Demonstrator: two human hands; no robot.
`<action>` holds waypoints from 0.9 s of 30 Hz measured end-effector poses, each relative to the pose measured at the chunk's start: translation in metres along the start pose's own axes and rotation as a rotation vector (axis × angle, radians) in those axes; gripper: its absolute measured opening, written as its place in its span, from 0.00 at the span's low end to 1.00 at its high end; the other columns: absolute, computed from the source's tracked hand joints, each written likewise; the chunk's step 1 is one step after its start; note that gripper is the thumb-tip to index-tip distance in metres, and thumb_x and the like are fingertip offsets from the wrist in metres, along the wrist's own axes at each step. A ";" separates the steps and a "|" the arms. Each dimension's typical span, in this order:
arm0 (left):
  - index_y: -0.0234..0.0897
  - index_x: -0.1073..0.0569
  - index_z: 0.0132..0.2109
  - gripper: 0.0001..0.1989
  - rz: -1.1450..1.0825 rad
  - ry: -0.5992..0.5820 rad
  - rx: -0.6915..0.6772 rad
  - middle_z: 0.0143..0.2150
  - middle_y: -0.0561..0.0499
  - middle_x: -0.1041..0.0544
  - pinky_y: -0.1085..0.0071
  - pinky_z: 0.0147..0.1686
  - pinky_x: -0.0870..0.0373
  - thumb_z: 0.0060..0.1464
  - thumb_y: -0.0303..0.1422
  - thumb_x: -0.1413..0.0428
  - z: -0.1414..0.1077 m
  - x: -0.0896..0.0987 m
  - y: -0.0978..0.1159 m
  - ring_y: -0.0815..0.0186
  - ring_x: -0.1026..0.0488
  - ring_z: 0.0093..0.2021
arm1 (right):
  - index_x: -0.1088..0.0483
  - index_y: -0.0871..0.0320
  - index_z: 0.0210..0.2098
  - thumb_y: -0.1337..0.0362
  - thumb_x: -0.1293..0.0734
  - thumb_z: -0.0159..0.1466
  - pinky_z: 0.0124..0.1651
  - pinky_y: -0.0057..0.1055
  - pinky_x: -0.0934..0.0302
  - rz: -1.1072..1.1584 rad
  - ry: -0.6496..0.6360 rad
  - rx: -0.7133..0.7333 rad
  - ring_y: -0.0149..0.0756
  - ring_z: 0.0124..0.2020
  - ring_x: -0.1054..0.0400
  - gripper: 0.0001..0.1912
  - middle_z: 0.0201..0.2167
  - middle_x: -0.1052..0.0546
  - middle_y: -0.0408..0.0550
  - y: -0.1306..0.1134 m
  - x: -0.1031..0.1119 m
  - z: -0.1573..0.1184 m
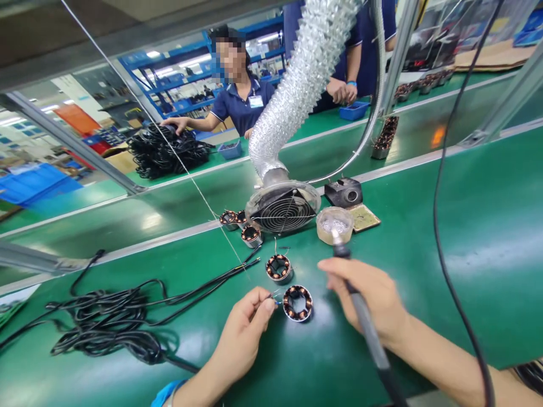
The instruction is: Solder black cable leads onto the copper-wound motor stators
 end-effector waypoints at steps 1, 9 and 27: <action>0.37 0.36 0.31 0.18 -0.001 0.000 -0.009 0.25 0.58 0.42 0.74 0.28 0.47 0.61 0.46 0.49 0.001 0.001 0.000 0.69 0.46 0.27 | 0.32 0.57 0.45 0.74 0.37 0.65 0.31 0.24 0.35 0.047 -0.043 0.063 0.28 0.25 0.31 0.10 0.28 0.26 0.41 -0.010 -0.008 0.004; 0.37 0.35 0.33 0.16 -0.001 -0.007 -0.092 0.29 0.55 0.37 0.73 0.33 0.42 0.63 0.44 0.50 0.007 0.004 -0.006 0.67 0.41 0.31 | 0.34 0.57 0.43 0.76 0.43 0.62 0.30 0.28 0.40 0.176 -0.243 0.217 0.33 0.27 0.39 0.14 0.27 0.31 0.44 -0.038 -0.056 0.010; 0.33 0.31 0.31 0.19 -0.201 -0.125 0.118 0.24 0.56 0.36 0.75 0.27 0.48 0.49 0.45 0.37 0.009 0.011 -0.002 0.72 0.44 0.25 | 0.36 0.57 0.47 0.77 0.39 0.62 0.31 0.28 0.36 0.295 -0.226 0.082 0.32 0.28 0.35 0.16 0.31 0.26 0.45 -0.027 -0.051 -0.004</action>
Point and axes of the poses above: each hand's wrist, its own z-axis towards the middle knuckle, its own x-axis out of the back of the hand, y = z × x, the point moved 3 cm from there along z, towards the middle knuckle
